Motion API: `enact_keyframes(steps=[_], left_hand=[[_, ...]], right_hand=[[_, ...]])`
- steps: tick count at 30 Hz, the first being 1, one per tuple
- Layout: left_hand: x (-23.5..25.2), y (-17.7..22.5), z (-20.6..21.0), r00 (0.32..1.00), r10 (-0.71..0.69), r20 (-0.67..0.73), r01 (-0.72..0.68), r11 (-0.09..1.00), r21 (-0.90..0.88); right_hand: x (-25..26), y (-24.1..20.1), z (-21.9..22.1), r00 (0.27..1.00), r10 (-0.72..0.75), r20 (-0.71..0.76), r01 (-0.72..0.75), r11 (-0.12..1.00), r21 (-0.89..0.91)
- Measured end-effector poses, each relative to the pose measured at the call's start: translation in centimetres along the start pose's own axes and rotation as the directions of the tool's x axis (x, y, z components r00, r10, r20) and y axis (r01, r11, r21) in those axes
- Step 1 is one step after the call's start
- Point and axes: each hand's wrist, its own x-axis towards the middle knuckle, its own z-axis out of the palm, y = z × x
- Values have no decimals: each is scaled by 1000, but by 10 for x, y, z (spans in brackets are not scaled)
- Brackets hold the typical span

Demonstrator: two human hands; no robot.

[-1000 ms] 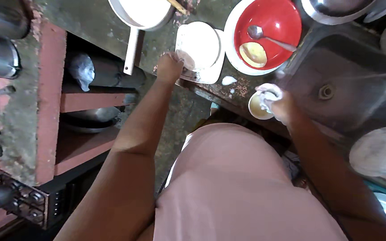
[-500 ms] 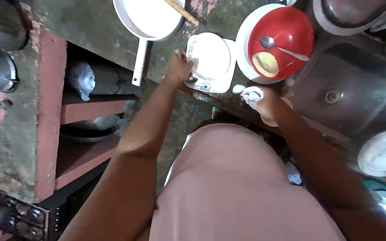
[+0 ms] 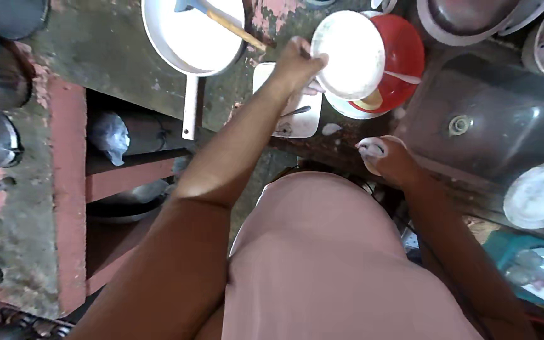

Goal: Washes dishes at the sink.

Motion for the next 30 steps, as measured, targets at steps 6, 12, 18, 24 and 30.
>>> enact_keyframes(steps=[6, 12, 18, 24, 30], left_hand=[[32, 10, 59, 994, -59, 93, 52, 996, 75], [25, 18, 64, 993, -48, 111, 40, 996, 78], [23, 11, 46, 1000, -19, 10, 19, 999, -51], [17, 8, 26, 997, -15, -74, 6, 992, -128], [16, 3, 23, 994, -10, -105, -8, 985, -170]], right_hand=[[-18, 9, 1, 995, 85, -50, -80, 993, 91], [-20, 12, -3, 951, 190, -245, -132, 963, 234], [34, -15, -20, 917, -73, -392, -24, 972, -236], [83, -33, -27, 945, -131, -298, -19, 891, -453], [84, -31, -36, 918, -169, -358, -11, 893, -449]])
